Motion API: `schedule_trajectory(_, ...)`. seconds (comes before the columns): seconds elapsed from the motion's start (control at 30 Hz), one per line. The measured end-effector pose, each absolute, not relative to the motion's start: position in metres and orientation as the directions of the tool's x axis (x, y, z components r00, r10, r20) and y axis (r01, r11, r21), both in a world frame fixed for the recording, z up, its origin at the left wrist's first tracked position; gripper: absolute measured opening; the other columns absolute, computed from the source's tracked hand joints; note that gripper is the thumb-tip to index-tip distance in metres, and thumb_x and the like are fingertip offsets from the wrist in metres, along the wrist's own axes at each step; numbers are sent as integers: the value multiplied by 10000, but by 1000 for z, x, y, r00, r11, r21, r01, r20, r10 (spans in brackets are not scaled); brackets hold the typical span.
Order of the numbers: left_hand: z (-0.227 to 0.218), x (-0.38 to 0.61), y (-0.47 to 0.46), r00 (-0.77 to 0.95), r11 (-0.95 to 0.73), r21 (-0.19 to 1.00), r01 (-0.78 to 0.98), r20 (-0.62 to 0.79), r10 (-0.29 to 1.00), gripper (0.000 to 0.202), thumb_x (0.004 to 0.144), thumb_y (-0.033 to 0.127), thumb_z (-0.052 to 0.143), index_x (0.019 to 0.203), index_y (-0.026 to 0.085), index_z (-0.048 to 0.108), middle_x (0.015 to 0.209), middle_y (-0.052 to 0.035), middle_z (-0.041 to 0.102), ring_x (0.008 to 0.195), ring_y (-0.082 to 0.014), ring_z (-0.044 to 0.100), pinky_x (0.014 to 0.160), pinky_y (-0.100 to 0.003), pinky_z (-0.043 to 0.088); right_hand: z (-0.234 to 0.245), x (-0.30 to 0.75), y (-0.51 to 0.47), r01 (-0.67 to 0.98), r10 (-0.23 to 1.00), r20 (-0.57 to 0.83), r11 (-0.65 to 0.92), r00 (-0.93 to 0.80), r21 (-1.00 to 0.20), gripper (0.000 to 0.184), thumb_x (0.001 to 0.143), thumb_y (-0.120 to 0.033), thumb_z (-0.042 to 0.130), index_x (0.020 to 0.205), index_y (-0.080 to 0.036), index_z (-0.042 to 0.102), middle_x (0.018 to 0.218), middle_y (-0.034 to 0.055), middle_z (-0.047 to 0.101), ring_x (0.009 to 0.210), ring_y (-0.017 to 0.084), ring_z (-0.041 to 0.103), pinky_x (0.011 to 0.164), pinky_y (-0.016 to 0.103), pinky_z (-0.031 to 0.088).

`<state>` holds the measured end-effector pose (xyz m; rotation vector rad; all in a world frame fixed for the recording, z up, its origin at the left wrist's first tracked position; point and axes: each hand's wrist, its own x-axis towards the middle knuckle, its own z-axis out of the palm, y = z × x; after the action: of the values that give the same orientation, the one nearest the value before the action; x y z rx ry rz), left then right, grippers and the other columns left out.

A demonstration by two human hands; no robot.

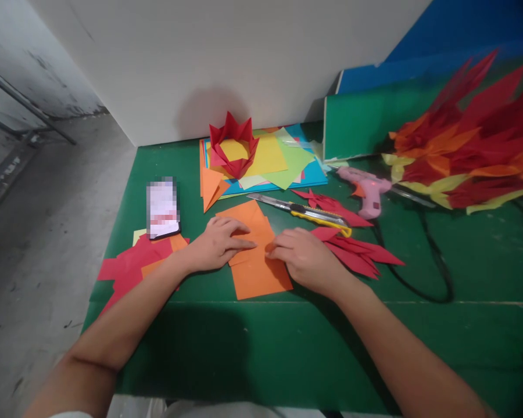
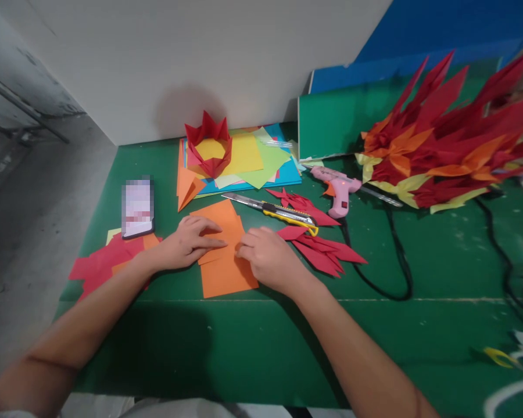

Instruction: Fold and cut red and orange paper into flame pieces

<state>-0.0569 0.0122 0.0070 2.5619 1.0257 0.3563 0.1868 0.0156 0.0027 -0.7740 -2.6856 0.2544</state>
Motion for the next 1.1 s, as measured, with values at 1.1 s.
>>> schedule_trajectory(1.1,5,-56,8,709,-703,412,580,170,685,208,868,352,539,1000,206,604,1116,-94,576,1058,-225,536,971,-401,357,4,216,35,819,782,355,569,-512,-75,441,866,-82,349,1218,-153,604,1030,152,588,881,265,551,681,362,419)
